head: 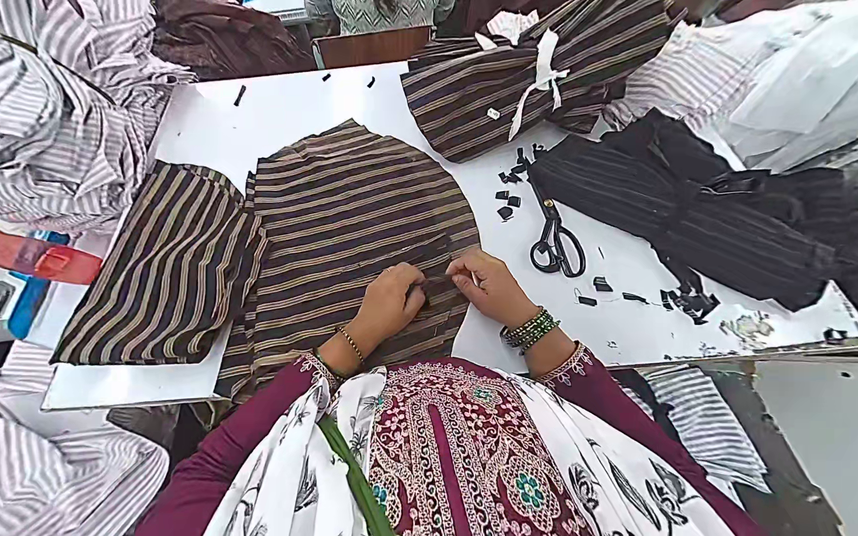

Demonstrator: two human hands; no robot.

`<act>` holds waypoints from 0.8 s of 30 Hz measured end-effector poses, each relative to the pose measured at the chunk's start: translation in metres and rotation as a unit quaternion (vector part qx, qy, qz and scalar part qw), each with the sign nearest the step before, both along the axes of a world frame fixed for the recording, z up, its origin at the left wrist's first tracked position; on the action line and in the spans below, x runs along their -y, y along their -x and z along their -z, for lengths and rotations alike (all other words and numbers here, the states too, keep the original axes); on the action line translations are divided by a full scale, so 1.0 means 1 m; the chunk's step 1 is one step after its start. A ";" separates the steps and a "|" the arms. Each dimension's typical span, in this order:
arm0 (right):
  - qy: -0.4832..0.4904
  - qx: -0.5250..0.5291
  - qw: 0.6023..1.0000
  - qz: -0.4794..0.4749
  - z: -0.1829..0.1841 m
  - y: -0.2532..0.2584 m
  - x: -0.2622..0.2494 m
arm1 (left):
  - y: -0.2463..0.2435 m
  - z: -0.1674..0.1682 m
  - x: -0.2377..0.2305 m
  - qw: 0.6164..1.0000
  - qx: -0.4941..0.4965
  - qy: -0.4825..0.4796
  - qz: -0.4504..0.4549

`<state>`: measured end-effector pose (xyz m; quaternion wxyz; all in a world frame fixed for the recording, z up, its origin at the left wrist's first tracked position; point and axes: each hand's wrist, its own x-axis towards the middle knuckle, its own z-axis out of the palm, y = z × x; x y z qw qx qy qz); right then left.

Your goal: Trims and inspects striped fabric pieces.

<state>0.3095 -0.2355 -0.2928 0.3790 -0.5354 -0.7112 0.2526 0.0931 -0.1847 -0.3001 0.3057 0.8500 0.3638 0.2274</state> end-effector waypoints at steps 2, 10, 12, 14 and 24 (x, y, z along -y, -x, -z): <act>-0.004 -0.032 0.998 -0.053 0.006 -0.004 0.002 | 0.006 -0.019 -0.009 0.981 0.101 0.127 -0.110; 0.075 0.162 0.967 -0.180 -0.006 0.030 0.002 | 0.083 -0.148 -0.072 0.910 0.129 -0.363 -0.154; 0.038 0.150 0.974 -0.165 -0.004 0.033 0.002 | 0.061 -0.144 -0.052 0.955 -0.075 -0.286 -0.031; -0.016 0.121 0.981 -0.150 0.001 0.032 0.004 | 0.038 -0.104 -0.045 0.958 -0.209 -0.158 0.119; -0.020 0.062 0.994 -0.085 0.003 0.035 0.005 | 0.036 -0.040 -0.007 0.975 -0.187 0.073 0.096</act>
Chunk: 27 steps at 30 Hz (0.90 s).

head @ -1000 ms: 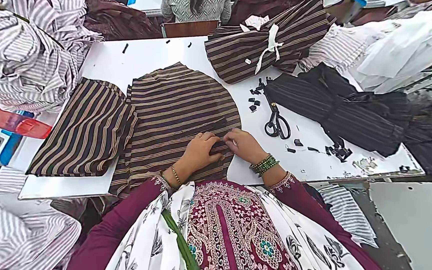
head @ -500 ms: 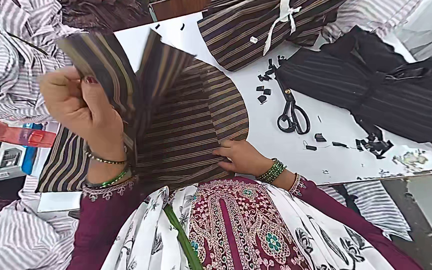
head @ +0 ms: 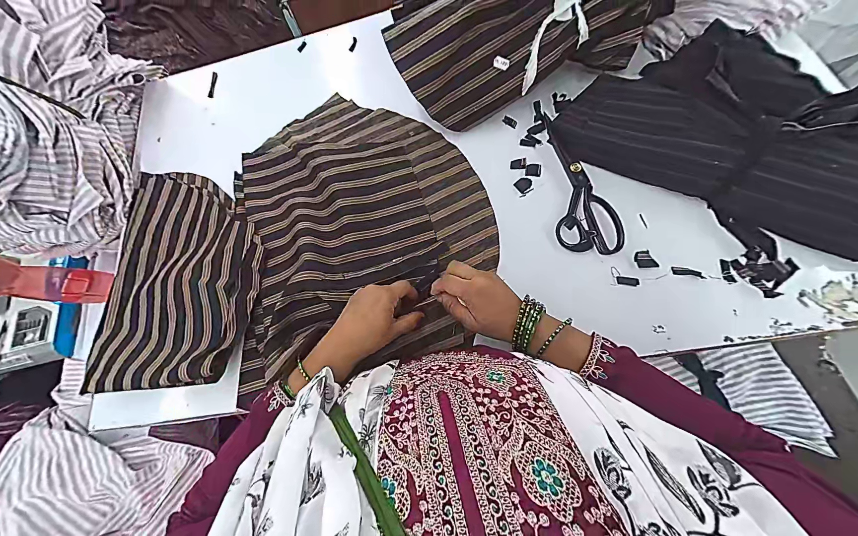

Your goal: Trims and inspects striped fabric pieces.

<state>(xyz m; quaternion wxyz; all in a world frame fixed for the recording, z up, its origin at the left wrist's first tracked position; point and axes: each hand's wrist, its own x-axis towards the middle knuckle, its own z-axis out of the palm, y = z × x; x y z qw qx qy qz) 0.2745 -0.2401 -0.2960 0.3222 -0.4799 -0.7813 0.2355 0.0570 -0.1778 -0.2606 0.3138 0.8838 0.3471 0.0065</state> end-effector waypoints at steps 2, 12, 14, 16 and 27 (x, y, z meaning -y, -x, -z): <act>0.022 -0.020 0.999 0.038 0.001 0.000 0.001 | 0.004 0.006 0.004 0.999 0.005 0.001 -0.037; 0.149 -0.122 0.976 0.099 -0.006 0.027 0.015 | -0.009 0.034 -0.040 0.969 0.168 -0.075 -0.167; 0.133 -0.058 0.982 0.124 -0.010 0.026 0.010 | -0.010 0.014 -0.057 0.933 0.248 0.012 -0.260; 0.148 -0.040 0.976 0.155 -0.013 0.020 0.002 | 0.006 -0.021 -0.074 0.855 0.378 0.053 -0.352; 0.136 -0.042 0.958 0.249 -0.010 0.022 0.001 | 0.267 -0.073 -0.056 0.516 0.666 0.027 -0.537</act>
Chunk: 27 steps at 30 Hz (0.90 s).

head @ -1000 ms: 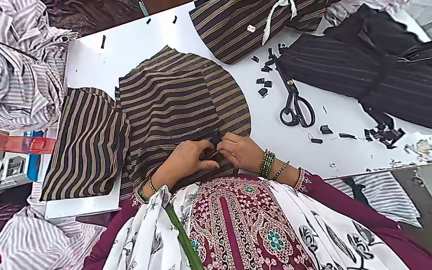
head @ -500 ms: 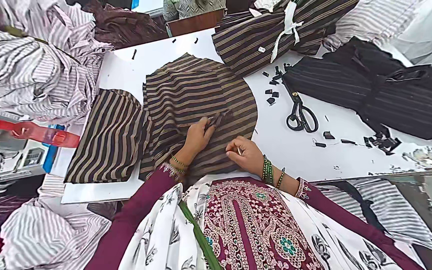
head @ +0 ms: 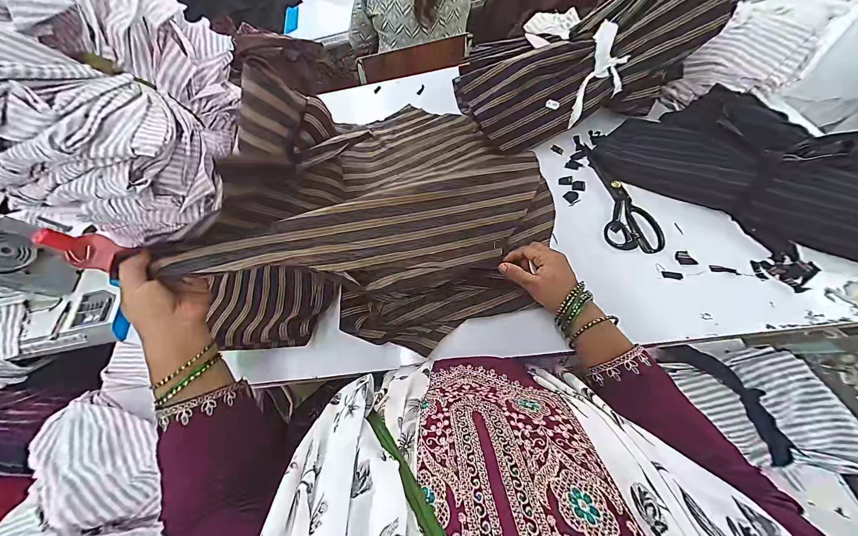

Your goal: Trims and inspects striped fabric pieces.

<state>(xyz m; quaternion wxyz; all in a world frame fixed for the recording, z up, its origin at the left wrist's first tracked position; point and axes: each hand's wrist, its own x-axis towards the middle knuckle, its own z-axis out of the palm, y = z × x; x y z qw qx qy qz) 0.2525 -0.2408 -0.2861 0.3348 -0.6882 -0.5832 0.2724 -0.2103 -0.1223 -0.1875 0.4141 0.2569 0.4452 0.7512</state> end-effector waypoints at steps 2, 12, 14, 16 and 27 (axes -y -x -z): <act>0.013 0.006 1.000 0.023 -0.002 0.005 0.000 | 0.017 0.014 0.014 0.999 0.008 0.051 -0.016; -0.307 0.115 0.942 -0.072 -0.053 0.153 0.024 | 0.022 -0.047 0.033 0.963 0.000 -0.080 0.256; -0.259 0.204 0.942 -0.063 -0.049 0.171 0.009 | 0.016 -0.064 0.030 0.955 -0.009 -0.108 0.277; -0.080 0.245 0.966 -0.015 -0.062 0.162 -0.023 | 0.014 -0.075 0.012 0.960 -0.054 -0.118 0.250; -0.282 0.305 0.900 0.134 -0.155 0.059 0.003 | 0.067 -0.048 -0.009 0.951 -0.113 -0.197 0.211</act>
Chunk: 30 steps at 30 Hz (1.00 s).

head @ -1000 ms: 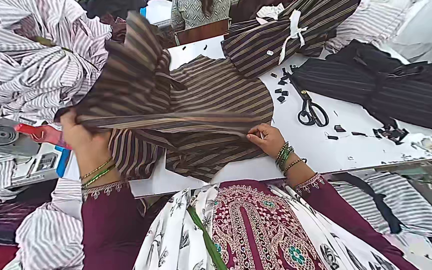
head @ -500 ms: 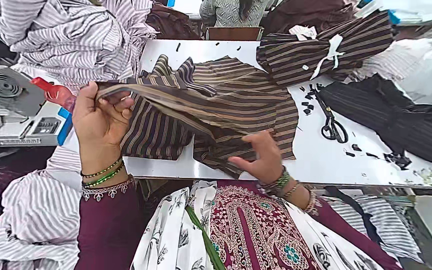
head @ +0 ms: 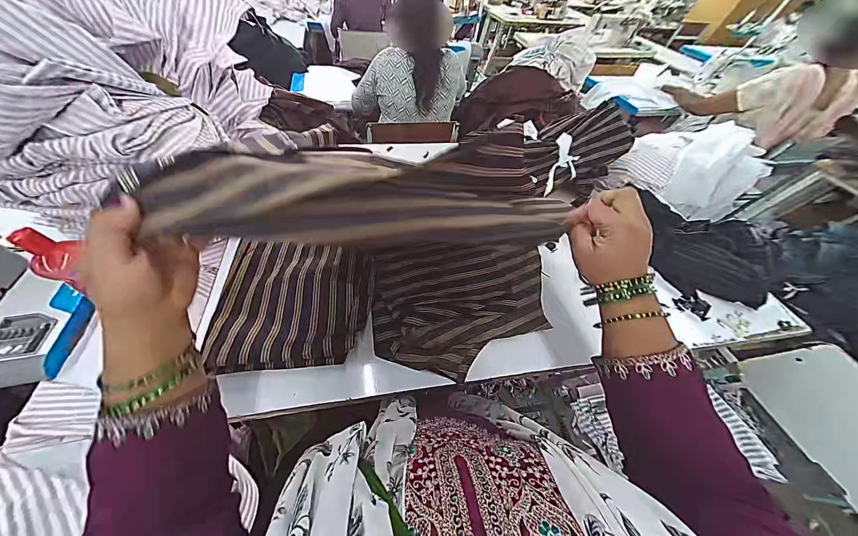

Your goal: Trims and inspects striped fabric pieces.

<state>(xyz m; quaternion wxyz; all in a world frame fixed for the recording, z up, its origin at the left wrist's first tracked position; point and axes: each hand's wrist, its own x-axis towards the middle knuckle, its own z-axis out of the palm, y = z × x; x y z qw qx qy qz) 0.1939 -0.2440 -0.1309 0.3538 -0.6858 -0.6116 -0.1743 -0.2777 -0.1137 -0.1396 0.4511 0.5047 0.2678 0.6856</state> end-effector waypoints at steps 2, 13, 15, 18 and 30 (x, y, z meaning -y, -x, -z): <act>0.087 -0.035 0.995 0.037 0.017 -0.006 0.016 | -0.006 0.048 0.025 0.996 -0.028 0.080 -0.035; 0.371 -0.077 0.919 -0.105 0.082 0.003 0.008 | -0.016 0.153 0.073 0.953 0.017 0.294 -0.068; 0.462 -0.060 0.880 -0.095 0.096 0.015 -0.005 | -0.013 0.153 0.073 0.950 0.023 0.304 -0.063; 0.470 -0.027 0.880 -0.067 0.116 0.021 -0.011 | -0.013 0.155 0.076 0.948 0.032 0.311 -0.065; 0.163 -0.022 0.984 -0.070 0.121 0.007 0.069 | -0.014 0.154 0.076 0.941 0.039 0.326 -0.080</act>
